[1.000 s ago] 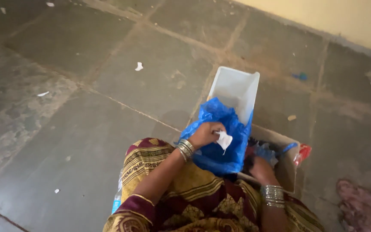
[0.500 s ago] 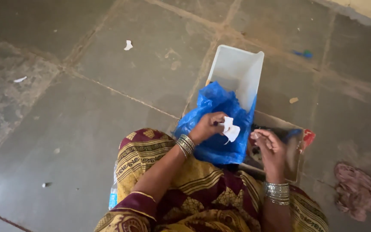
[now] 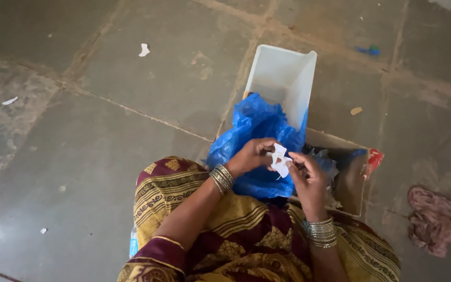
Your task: The person sits on the floor and sorts small plastic pieces from a blue bag into a white container and a cardboard box. They pick up individual pieces, separate them by hand, and place them into the respective containers.
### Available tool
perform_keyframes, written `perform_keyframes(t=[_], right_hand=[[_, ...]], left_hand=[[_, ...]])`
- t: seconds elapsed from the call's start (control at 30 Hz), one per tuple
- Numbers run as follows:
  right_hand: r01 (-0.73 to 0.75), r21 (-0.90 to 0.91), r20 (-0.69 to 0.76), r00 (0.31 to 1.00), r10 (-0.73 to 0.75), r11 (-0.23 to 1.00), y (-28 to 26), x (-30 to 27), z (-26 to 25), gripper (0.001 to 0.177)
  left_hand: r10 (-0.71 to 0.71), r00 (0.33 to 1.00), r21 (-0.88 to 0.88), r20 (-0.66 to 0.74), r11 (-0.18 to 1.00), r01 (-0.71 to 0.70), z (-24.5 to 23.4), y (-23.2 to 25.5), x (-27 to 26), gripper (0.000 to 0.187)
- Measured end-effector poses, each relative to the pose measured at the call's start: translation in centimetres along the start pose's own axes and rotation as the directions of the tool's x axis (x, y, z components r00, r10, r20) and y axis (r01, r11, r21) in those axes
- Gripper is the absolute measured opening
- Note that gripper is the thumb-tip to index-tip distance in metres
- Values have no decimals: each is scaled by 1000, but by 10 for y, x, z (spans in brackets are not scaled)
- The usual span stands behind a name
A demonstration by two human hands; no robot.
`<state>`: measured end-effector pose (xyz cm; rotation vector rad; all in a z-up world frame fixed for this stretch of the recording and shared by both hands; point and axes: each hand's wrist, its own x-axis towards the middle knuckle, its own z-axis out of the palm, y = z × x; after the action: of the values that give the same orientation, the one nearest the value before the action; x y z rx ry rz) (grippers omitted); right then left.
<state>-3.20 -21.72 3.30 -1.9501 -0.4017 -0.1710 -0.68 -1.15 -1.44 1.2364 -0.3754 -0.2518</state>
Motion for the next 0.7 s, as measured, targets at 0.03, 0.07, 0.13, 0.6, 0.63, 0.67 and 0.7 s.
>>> perform_keyframes(t=[0.03,0.07,0.13,0.6,0.63,0.67,0.7], right_hand=[[4,2,2,1000,-4,1000,1,0,-1,29],[7,4,4,1000,-7,1000,2,0,-2,29],[7,-11,9,1000,-7,1000,3,-1,-2,28],[-83,113,-192,976,103,990,28,3,-27,24],[-113,96,-216,967,132,989,28,3,-31,24],[-145,80,-241,957,160,986,30,2,-38,24],[-179,64,-268,945,189,982,32,1,-43,23]], left_hand=[[-2,1000,-22,6,1000,3,0,1,0,27],[-5,1000,-8,10,1000,5,1,1,0,25],[-10,1000,20,15,1000,10,1,0,-1,21],[-5,985,-47,-173,999,-3,-8,0,-4,11],[-6,986,-56,-168,998,-4,-8,1,-4,11],[1,986,-61,-164,998,-12,-8,2,-4,10],[6,987,-69,-158,997,-18,-8,1,-3,10]])
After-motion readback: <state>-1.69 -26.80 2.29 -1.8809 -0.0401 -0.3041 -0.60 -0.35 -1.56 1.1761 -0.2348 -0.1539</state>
